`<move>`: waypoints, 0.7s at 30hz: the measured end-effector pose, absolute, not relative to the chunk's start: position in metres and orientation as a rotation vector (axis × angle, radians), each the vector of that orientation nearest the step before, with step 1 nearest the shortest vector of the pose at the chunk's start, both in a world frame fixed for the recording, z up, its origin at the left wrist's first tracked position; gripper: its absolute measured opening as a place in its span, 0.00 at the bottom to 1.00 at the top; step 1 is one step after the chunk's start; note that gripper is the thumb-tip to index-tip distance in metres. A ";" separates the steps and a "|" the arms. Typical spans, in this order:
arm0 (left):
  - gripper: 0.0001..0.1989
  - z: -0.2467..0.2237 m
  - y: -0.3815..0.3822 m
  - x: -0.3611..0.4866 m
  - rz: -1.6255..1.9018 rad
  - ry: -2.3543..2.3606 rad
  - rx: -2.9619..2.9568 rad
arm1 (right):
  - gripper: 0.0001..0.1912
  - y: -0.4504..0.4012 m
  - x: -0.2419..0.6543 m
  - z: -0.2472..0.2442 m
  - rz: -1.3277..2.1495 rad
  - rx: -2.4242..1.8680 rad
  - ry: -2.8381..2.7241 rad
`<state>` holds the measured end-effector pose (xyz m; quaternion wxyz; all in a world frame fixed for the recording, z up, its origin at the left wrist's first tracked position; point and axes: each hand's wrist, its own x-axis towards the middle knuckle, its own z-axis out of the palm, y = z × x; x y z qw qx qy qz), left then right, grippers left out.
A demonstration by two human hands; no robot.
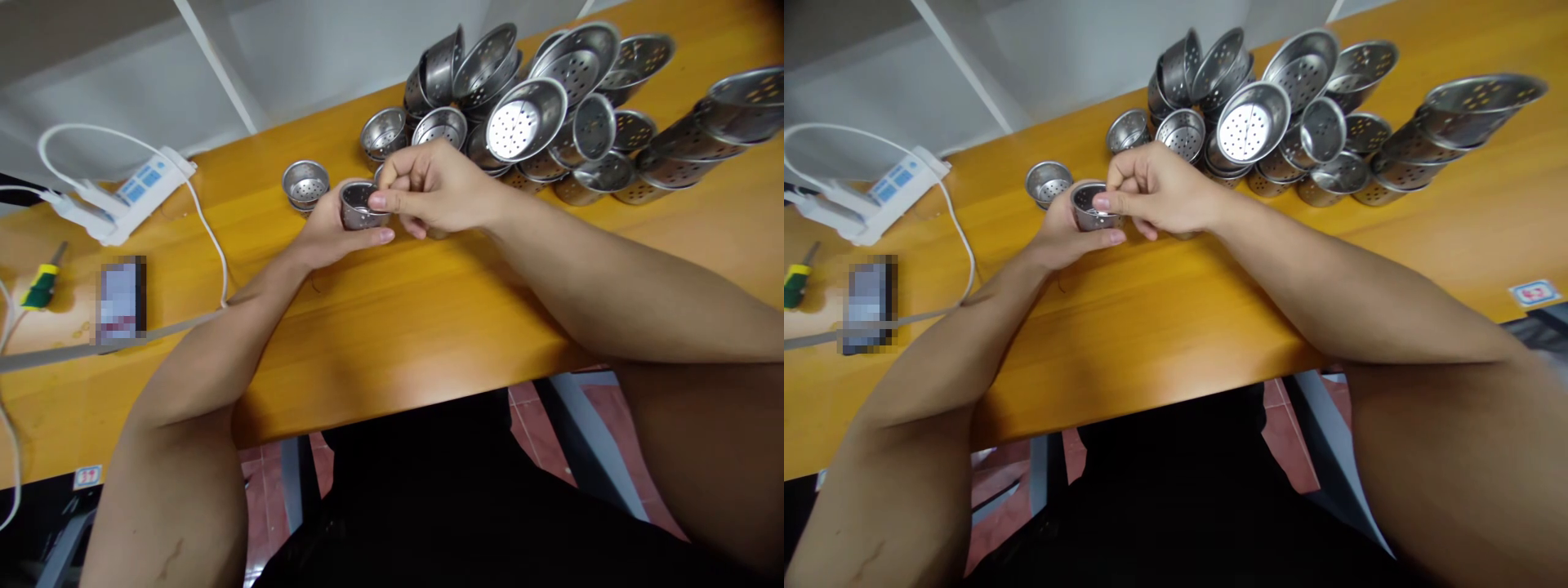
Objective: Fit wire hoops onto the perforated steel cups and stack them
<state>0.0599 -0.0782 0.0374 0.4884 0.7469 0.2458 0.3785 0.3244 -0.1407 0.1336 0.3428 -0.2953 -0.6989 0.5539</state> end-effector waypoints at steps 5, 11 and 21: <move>0.52 0.037 -0.079 0.059 0.932 0.595 1.804 | 0.36 -0.138 0.324 0.132 1.451 -0.742 -1.800; 0.50 0.042 -0.082 0.059 0.922 0.607 1.802 | 0.35 -0.140 0.325 0.133 1.476 -0.781 -1.795; 0.48 0.042 -0.081 0.058 0.915 0.592 1.800 | 0.37 -0.141 0.325 0.133 1.498 -0.773 -1.821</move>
